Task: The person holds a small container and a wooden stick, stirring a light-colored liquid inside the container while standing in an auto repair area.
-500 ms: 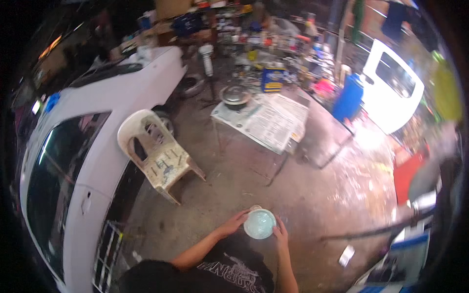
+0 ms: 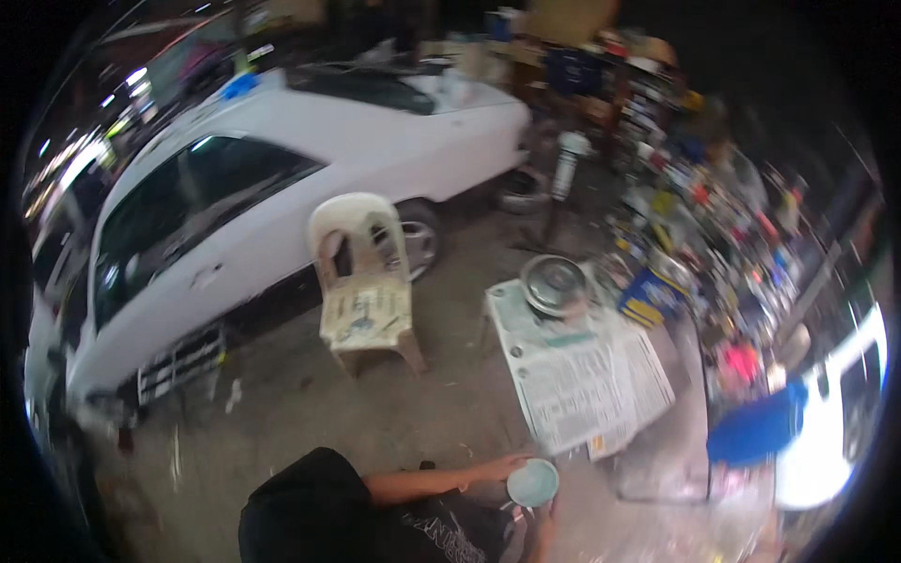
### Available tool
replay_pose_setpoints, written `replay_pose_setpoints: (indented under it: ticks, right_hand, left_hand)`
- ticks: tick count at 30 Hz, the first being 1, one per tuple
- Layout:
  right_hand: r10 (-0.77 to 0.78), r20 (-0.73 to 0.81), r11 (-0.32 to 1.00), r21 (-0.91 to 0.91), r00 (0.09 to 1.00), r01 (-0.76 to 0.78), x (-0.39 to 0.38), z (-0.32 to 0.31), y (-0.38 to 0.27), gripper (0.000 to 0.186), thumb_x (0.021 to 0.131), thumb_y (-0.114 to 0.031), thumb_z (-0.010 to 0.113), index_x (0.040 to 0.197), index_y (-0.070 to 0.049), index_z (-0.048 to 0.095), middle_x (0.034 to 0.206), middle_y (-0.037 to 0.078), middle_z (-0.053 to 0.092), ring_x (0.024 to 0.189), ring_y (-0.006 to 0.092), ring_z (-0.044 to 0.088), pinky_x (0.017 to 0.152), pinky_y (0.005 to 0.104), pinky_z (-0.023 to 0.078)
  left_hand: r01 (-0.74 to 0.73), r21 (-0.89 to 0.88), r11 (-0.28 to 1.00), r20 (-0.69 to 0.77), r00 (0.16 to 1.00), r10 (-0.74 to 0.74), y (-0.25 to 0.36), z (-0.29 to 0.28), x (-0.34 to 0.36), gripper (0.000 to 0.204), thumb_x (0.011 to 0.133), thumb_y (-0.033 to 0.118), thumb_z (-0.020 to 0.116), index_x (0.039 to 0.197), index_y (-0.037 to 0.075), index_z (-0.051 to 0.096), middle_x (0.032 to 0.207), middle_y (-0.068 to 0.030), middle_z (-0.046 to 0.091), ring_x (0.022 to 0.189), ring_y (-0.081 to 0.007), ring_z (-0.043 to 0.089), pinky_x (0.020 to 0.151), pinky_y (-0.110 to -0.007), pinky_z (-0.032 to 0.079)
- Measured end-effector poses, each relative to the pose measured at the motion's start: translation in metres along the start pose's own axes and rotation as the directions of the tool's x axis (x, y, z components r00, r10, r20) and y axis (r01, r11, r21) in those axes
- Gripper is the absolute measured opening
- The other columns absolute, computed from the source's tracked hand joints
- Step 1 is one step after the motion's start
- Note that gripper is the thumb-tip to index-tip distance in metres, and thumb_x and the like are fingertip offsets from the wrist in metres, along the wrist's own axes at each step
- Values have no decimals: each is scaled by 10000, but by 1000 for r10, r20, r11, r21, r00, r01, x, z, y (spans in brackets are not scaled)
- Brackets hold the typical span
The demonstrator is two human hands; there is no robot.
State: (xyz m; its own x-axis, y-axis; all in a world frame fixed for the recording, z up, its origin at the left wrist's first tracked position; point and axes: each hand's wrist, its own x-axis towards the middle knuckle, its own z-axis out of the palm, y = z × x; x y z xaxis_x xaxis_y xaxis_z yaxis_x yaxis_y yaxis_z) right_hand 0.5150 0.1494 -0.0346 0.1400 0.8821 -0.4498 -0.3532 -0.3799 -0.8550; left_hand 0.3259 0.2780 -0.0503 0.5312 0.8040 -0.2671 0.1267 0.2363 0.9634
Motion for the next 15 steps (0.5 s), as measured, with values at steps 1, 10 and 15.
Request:
replay_pose_setpoints:
  ticks: [1, 10, 15]
  right_hand:
    - [18, 35, 999, 47, 999, -20, 22, -15, -5, 598, 1052, -363, 469, 1571, -160, 252, 1546, 143, 359, 1342, 385, 454, 988, 540, 476]
    - [266, 387, 943, -293, 883, -156, 183, -70, -118, 710, 994, -486, 548, 1571, -180, 268, 1542, 98, 362, 1362, 379, 420, 1032, 594, 402]
    - [361, 440, 892, -420, 822, -166, 235, -73, -133, 557, 1063, -347, 433, 1569, -161, 293, 1531, 109, 379, 1375, 363, 411, 1059, 569, 389]
  left_hand:
    - [65, 28, 997, -41, 997, -64, -4, 3, 14, 455, 1063, 300, 459, 1414, 14, 502, 1278, -146, 627, 1193, -205, 555, 1044, -358, 427]
    - [121, -196, 973, -418, 887, -194, -41, 46, 101, 575, 971, 414, 618, 1432, 85, 521, 1227, -168, 683, 1058, -224, 649, 908, -363, 517]
    - [91, 68, 994, -611, 791, -31, -52, 58, 127, 608, 935, 460, 658, 1412, 99, 549, 1138, -156, 717, 860, -216, 698, 775, -355, 557]
